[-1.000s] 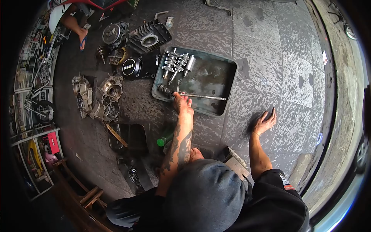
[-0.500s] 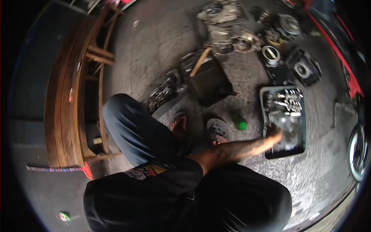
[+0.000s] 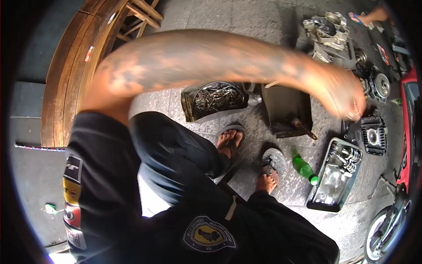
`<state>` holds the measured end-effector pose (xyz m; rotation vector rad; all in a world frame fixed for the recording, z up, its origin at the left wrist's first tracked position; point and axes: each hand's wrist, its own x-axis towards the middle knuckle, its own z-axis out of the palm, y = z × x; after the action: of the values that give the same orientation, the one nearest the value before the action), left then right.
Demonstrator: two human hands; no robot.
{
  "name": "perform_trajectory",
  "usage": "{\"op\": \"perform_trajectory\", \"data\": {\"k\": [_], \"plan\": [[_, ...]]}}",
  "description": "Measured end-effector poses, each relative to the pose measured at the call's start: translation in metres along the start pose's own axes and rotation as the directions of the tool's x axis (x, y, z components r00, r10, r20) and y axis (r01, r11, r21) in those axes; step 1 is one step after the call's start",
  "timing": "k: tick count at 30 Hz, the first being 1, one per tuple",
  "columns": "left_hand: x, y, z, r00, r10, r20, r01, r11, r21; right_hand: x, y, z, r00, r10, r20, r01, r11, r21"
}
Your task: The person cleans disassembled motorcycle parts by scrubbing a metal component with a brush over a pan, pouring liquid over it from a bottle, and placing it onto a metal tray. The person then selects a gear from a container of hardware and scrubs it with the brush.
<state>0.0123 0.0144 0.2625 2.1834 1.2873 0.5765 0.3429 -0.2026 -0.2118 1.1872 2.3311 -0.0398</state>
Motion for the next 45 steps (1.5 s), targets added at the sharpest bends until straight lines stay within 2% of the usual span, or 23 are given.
{"op": "perform_trajectory", "data": {"k": [2, 3, 5, 6, 8, 10, 11, 12, 13, 14, 16, 18, 20, 23, 27, 30, 32, 33, 34, 36, 41, 42, 45], "plan": [[-0.069, -0.037, -0.035, 0.967, -0.203, -0.154, 0.209, 0.978, 0.021, 0.000, -0.002, 0.021, 0.997, -0.006, -0.077, 0.000, 0.997, -0.080], [-0.105, -0.043, -0.043, 0.901, -0.403, -0.161, 0.406, 0.914, -0.015, 0.001, 0.025, -0.009, 0.990, 0.045, -0.137, -0.045, 0.999, 0.003], [-0.179, -0.071, -0.033, 0.789, -0.548, -0.279, 0.559, 0.828, -0.045, -0.011, 0.165, -0.203, 0.902, 0.214, -0.376, -0.053, 0.917, 0.395], [-0.216, -0.087, -0.022, 0.748, -0.586, -0.310, 0.580, 0.805, -0.123, -0.027, 0.247, -0.312, 0.814, 0.273, -0.512, 0.085, 0.817, 0.571], [-0.280, -0.106, 0.018, 0.513, -0.753, -0.412, 0.664, 0.653, -0.365, -0.041, 0.311, -0.468, 0.739, 0.194, -0.645, 0.331, 0.729, 0.599], [-0.356, -0.159, 0.091, 0.357, -0.771, -0.527, 0.470, 0.636, -0.612, -0.015, 0.255, -0.518, 0.879, -0.110, -0.463, 0.363, 0.784, 0.503], [-0.392, -0.197, 0.140, 0.228, -0.891, -0.392, -0.355, 0.299, -0.886, 0.001, 0.217, -0.530, 0.881, -0.228, -0.416, 0.420, 0.782, 0.460], [-0.388, -0.185, 0.153, 0.136, -0.910, -0.391, 0.291, 0.414, -0.863, 0.013, 0.180, -0.538, 0.870, -0.341, -0.356, 0.476, 0.772, 0.422], [-0.381, -0.172, 0.163, 0.043, -0.921, -0.386, 0.821, 0.253, -0.511, 0.020, 0.149, -0.549, 0.837, -0.452, -0.309, 0.535, 0.796, 0.284], [-0.378, -0.173, 0.179, 0.044, -0.925, -0.378, 0.816, 0.251, -0.521, 0.025, 0.129, -0.554, 0.797, -0.554, -0.241, 0.594, 0.792, 0.143], [-0.372, -0.176, 0.204, 0.262, -0.722, -0.640, 0.912, 0.401, -0.079, 0.038, 0.124, -0.545, 0.782, -0.593, -0.191, 0.620, 0.772, 0.141], [-0.365, -0.185, 0.209, 0.253, -0.746, -0.616, 0.923, 0.377, -0.077, 0.042, 0.130, -0.532, 0.840, -0.513, -0.178, 0.543, 0.785, 0.298], [-0.357, -0.191, 0.203, 0.275, -0.684, -0.675, 0.908, 0.416, -0.053, 0.044, 0.143, -0.519, 0.860, -0.483, -0.166, 0.511, 0.807, 0.298], [-0.360, -0.198, 0.205, 0.337, -0.712, -0.616, 0.927, 0.364, 0.087, 0.048, 0.158, -0.501, 0.850, -0.505, -0.151, 0.525, 0.788, 0.321], [-0.364, -0.189, 0.187, 0.385, -0.715, -0.584, 0.914, 0.382, 0.135, 0.056, 0.150, -0.502, 0.847, -0.511, -0.147, 0.530, 0.794, 0.299], [-0.373, -0.182, 0.182, 0.408, -0.658, -0.633, 0.875, 0.480, 0.064, 0.063, 0.143, -0.504, 0.822, -0.540, -0.183, 0.570, 0.769, 0.290], [-0.387, -0.188, 0.190, 0.318, -0.759, -0.569, 0.794, 0.541, -0.278, 0.068, 0.137, -0.505, 0.819, -0.549, -0.166, 0.573, 0.771, 0.280], [-0.388, -0.184, 0.191, 0.233, -0.865, -0.445, 0.708, 0.465, -0.532, 0.069, 0.129, -0.507, 0.800, -0.578, -0.164, 0.600, 0.755, 0.263], [-0.391, -0.177, 0.190, 0.226, -0.865, -0.448, 0.715, 0.460, -0.526, 0.070, 0.122, -0.507, 0.775, -0.610, -0.166, 0.631, 0.735, 0.249], [-0.390, -0.174, 0.190, 0.248, -0.929, -0.274, 0.208, 0.327, -0.922, 0.073, 0.109, -0.507, 0.743, -0.649, -0.160, 0.668, 0.711, 0.218], [-0.379, -0.169, 0.199, 0.219, -0.931, -0.291, 0.104, 0.319, -0.942, 0.082, 0.053, -0.506, 0.591, -0.802, -0.084, 0.804, 0.579, 0.131], [-0.378, -0.167, 0.199, 0.212, -0.939, -0.269, 0.061, 0.288, -0.956, 0.087, 0.039, -0.502, 0.547, -0.822, -0.158, 0.836, 0.528, 0.150], [-0.376, -0.166, 0.196, 0.240, -0.933, -0.268, -0.068, 0.260, -0.963, 0.110, -0.008, -0.480, 0.545, -0.798, -0.256, 0.838, 0.509, 0.197]]}}
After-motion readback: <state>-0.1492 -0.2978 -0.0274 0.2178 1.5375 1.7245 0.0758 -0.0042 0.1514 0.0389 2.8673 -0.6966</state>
